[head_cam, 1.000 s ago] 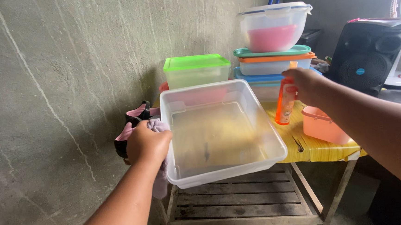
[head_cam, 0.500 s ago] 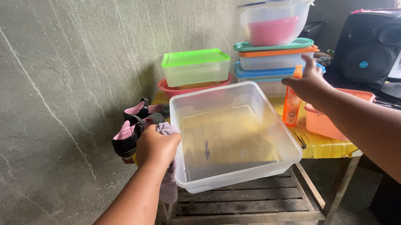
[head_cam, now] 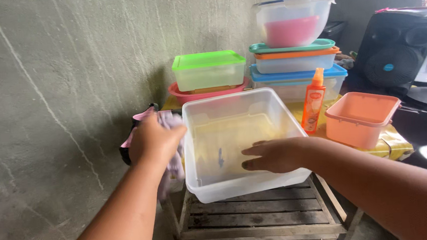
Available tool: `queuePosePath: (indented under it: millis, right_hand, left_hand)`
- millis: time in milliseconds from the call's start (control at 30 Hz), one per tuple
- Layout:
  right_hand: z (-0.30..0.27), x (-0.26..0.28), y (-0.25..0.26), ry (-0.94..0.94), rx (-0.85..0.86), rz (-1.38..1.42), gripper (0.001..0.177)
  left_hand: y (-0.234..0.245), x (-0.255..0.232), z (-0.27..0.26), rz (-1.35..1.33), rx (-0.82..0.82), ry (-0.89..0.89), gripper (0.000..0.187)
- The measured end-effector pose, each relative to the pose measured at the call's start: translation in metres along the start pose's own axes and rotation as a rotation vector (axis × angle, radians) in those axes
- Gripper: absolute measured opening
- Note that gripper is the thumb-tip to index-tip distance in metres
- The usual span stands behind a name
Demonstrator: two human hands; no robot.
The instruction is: The person wipes the exterior of several plastic food storage containers and their lids using a cloth and a spray bottle. They handle a green-lidded container, a pink-lidded container, and a clear container, wiping each one individually on a yellow table.
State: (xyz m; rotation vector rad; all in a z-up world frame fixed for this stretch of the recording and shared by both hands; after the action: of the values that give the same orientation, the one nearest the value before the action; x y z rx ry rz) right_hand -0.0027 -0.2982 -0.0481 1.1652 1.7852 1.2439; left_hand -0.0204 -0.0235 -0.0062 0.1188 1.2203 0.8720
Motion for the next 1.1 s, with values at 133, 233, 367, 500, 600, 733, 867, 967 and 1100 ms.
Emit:
queuePosePath:
  millis: [133,233,367,500,600,733,867,967,1100]
  right_hand:
    - [-0.004,0.003,0.009,-0.026,0.056,-0.059,0.077]
    - [-0.001,0.001,0.011,-0.024,0.023,0.045,0.079]
    - [0.013,-0.013,0.003,-0.116,-0.015,0.379,0.086]
    - [0.030,-0.030,-0.006,0.108,-0.090,0.187,0.069]
    - [0.031,-0.041,-0.008,-0.150,-0.109,0.508,0.087]
    - [0.015,-0.026,0.011,-0.165,-0.465,0.342,0.095]
    - [0.011,0.014,0.034,-0.070,-0.518,0.077,0.100]
    - [0.029,0.045,0.027,-0.035,-0.324,-0.096,0.097]
    - [0.065,0.046,0.003,0.065,-0.315,-0.348,0.076]
  left_hand:
    - [0.009,-0.034,0.025,-0.414,-0.168,-0.345,0.045]
    - [-0.009,-0.059,0.042,-0.973,0.035,-0.305,0.049]
    - [-0.068,-0.078,0.039,-0.953,0.358,0.099,0.070]
    - [-0.099,-0.046,0.022,0.082,0.364,-0.150,0.078]
    - [-0.095,-0.002,0.029,0.350,0.144,-0.214,0.069]
    - [-0.099,0.043,0.041,0.239,0.166,0.023,0.051]
    - [-0.115,0.060,0.030,0.055,0.131,0.113,0.039]
    - [-0.116,0.058,0.018,-0.059,0.121,0.064,0.043]
    - [-0.105,0.049,0.006,-0.074,0.138,0.054,0.053]
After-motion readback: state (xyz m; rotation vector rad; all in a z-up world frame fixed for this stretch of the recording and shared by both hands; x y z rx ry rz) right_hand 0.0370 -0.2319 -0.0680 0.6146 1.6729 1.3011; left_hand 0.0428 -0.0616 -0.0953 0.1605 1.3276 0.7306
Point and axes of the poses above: each hand's wrist, its own z-axis towards the middle knuckle, its own y-axis out of the back of the hand, x = y × z, the point moved 1 cm from there along z, towards the middle knuckle, and after that the axes turned 8 degrees about -z, right-handed, at the moved point
